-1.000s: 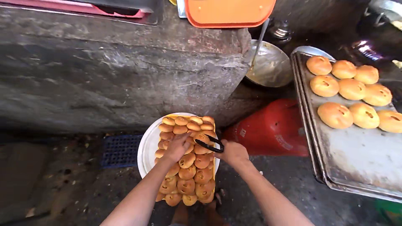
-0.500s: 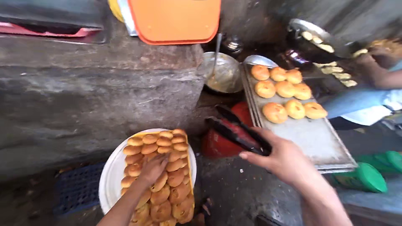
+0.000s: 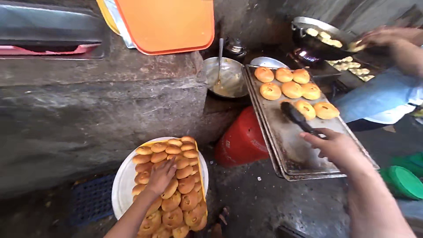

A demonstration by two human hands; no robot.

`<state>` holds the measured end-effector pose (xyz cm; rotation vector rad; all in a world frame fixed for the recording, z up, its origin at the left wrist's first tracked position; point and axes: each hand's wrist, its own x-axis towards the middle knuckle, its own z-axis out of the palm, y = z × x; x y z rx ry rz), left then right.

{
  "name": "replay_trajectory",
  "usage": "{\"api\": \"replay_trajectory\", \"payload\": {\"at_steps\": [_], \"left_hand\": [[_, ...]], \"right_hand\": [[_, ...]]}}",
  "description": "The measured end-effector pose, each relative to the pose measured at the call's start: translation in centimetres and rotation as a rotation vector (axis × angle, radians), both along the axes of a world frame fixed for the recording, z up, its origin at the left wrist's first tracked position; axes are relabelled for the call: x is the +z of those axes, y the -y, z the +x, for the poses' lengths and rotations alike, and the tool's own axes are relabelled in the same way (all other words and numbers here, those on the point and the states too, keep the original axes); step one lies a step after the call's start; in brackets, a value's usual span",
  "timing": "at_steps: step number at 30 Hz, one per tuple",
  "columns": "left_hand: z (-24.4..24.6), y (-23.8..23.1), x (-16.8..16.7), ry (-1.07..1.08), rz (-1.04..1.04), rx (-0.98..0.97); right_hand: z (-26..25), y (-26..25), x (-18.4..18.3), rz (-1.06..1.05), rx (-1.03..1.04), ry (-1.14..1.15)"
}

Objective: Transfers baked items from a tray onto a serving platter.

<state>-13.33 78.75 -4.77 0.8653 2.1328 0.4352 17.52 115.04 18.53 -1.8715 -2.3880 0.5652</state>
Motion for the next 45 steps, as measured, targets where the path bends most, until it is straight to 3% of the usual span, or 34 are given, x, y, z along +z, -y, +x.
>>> {"api": "replay_trajectory", "payload": {"at_steps": [4, 8, 11, 16, 19, 26, 29, 32, 35, 38, 42, 45], "left_hand": [[-0.8, 1.6, -0.7, 0.009, 0.033, 0.087], [-2.0, 3.1, -1.7, 0.022, 0.110, 0.193], [-3.1, 3.9, -2.6, 0.128, 0.222, 0.392], [-4.6, 5.5, -2.1, 0.197, 0.338, 0.613], [-5.3, 6.6, -2.4, 0.182, 0.327, 0.599], [-5.5, 6.0, -2.7, 0.110, 0.162, 0.254], [-5.1, 5.2, -2.8, 0.113, 0.068, 0.221], [-4.6, 5.2, -2.9, 0.052, 0.061, 0.197], [-4.1, 5.1, -2.3, -0.007, 0.110, 0.141], [-3.8, 5.4, -2.7, -0.042, 0.107, 0.081], [-3.9, 5.8, -2.7, -0.047, 0.074, 0.126], [-3.8, 6.2, -2.8, -0.069, 0.112, 0.176]], "right_hand": [[0.2, 1.4, 0.8, -0.075, 0.033, -0.234], [-4.1, 8.5, 1.0, -0.184, 0.445, -0.316], [-10.3, 13.4, -3.4, -0.354, 0.634, -0.096], [-18.6, 20.1, -12.9, -0.474, 0.725, 0.263], [-21.6, 22.8, -16.2, -0.459, 0.771, 0.389], [-24.1, 24.6, -19.5, -0.390, 0.780, 0.519], [-23.9, 23.8, -17.3, -0.410, 0.765, 0.594], [-22.7, 21.3, -12.5, -0.491, 0.758, 0.559], [-18.7, 17.6, -6.4, -0.478, 0.723, 0.164], [-12.9, 13.9, -0.3, -0.163, 0.606, -0.202], [-6.4, 7.7, 5.4, 0.206, 0.251, -0.009], [-2.1, 2.6, 4.8, 0.258, -0.035, 0.197]]}}
